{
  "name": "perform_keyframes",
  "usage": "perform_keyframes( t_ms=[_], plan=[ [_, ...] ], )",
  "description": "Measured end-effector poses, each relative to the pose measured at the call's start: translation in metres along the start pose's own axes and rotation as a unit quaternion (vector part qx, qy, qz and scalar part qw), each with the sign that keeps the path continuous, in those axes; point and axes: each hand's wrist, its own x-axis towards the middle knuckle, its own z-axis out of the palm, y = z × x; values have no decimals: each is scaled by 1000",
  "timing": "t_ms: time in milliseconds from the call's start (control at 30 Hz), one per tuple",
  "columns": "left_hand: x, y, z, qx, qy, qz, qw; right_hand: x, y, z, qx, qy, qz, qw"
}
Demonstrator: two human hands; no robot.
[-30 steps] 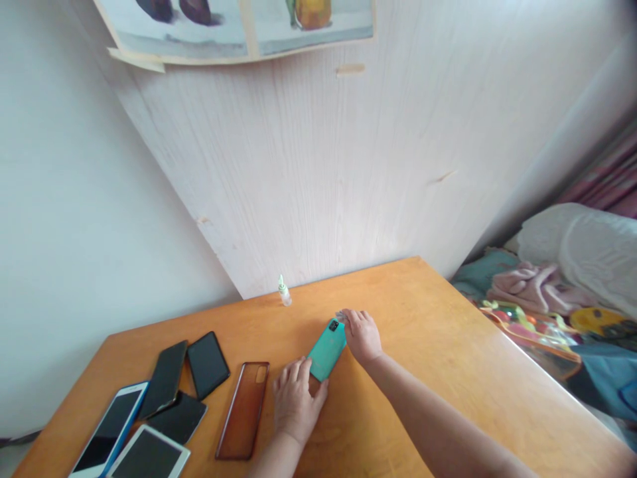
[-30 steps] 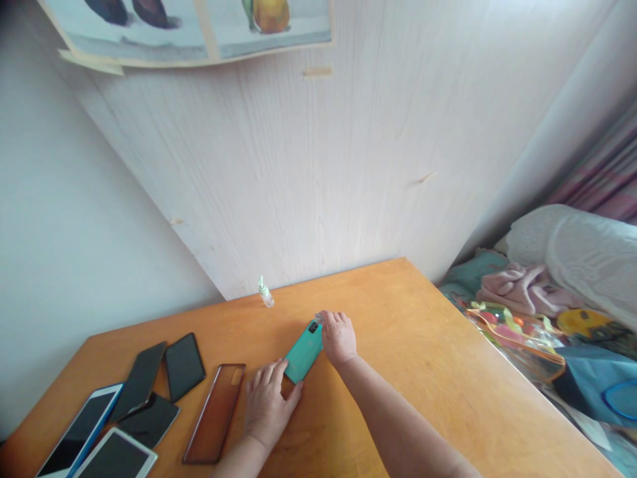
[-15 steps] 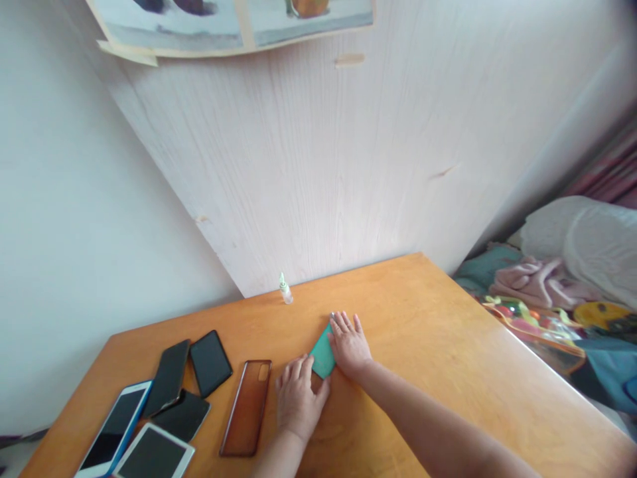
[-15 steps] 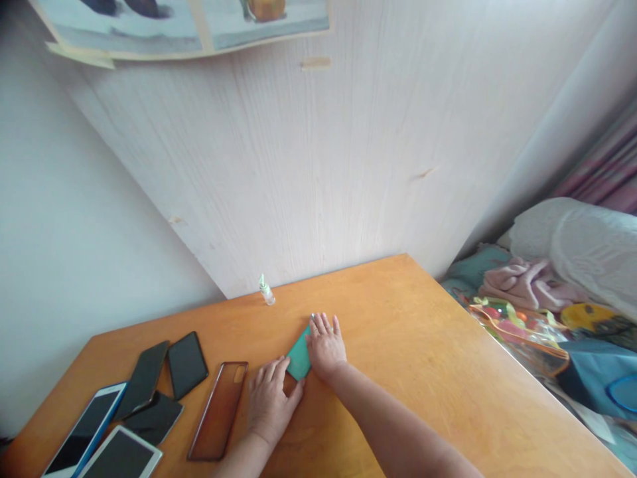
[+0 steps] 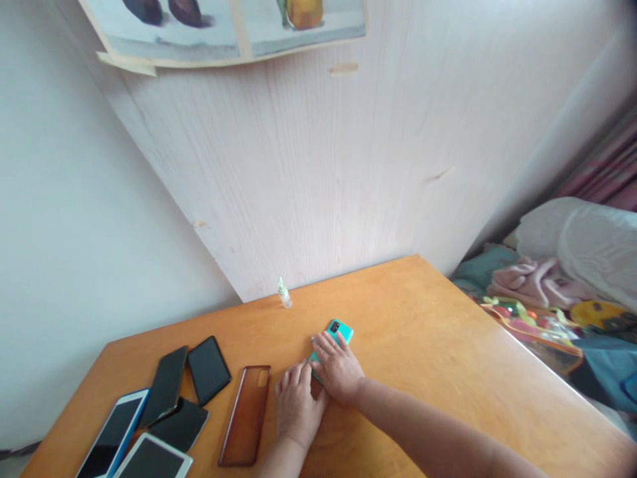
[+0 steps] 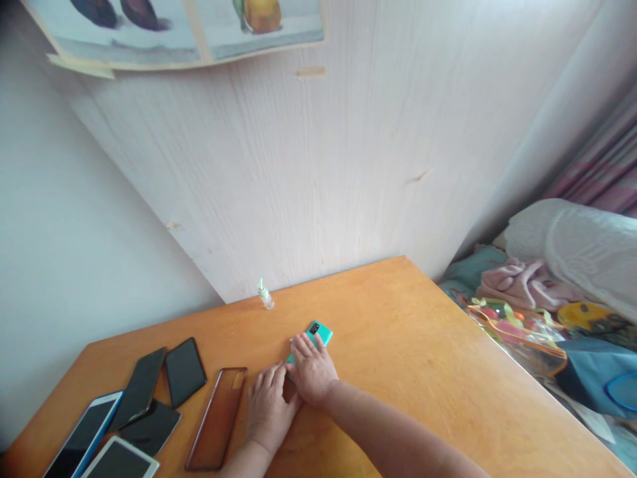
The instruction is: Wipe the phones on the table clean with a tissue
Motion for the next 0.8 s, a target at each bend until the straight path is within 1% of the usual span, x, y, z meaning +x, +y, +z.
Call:
perform_keyframes(
  t_ms=[33, 67, 100, 133, 233, 267, 300, 333, 433, 467, 500, 533, 633, 667, 700, 733, 800],
  plan=[
    [0, 0, 1, -1, 0, 2, 1000, -5, -1, 2, 8, -4, -35, 999],
    [0, -1, 1, -3, 2, 5, 1000, -9, 1, 4, 10, -4, -50, 999],
    [0, -1, 1, -3, 6, 8, 1000, -11, 5, 3, 7, -1, -44, 999],
    [0, -1, 2, -2, 11, 10, 1000, -11, 11, 1, 0, 7, -17, 1000],
    [0, 0, 2, 5, 15, 10, 1000, -8, 23, -8, -26, 37, 98, 994],
    [-1, 0, 2, 6, 12, 7, 1000, -10, 22, -8, -29, 42, 114, 992],
    [-1, 0, 2, 6, 8, 6, 1000, -13, 19, -7, -27, 40, 109, 993],
    [-1, -1, 1, 4, 3, 6, 1000, -19, 14, -5, -22, 34, 86, 995],
    [-1, -1, 1, -2, -8, 6, 1000, -39, 1, 1, -2, 3, -22, 1000],
    [-1, -1, 0, -3, -9, 7, 1000, -42, 1, 1, 3, -4, -42, 999],
    [-1, -1, 0, -2, -7, 8, 1000, -44, 3, -1, 6, -6, -42, 999],
    [-1, 0, -1, 0, -5, 9, 1000, -42, 9, -5, 4, -3, -22, 1000],
    [0, 2, -1, 10, 9, 12, 1000, -32, 25, -17, -18, 28, 94, 995],
    [0, 2, -1, 13, 13, 12, 1000, -31, 27, -18, -27, 36, 119, 992],
    [0, 2, -1, 16, 15, 14, 1000, -32, 26, -18, -32, 40, 122, 991],
    [0, 1, -1, 16, 15, 16, 1000, -36, 22, -16, -32, 38, 102, 994],
    [-1, 0, 0, 14, 9, 17, 1000, -49, 10, -9, -17, 21, 18, 999]
  ],
)
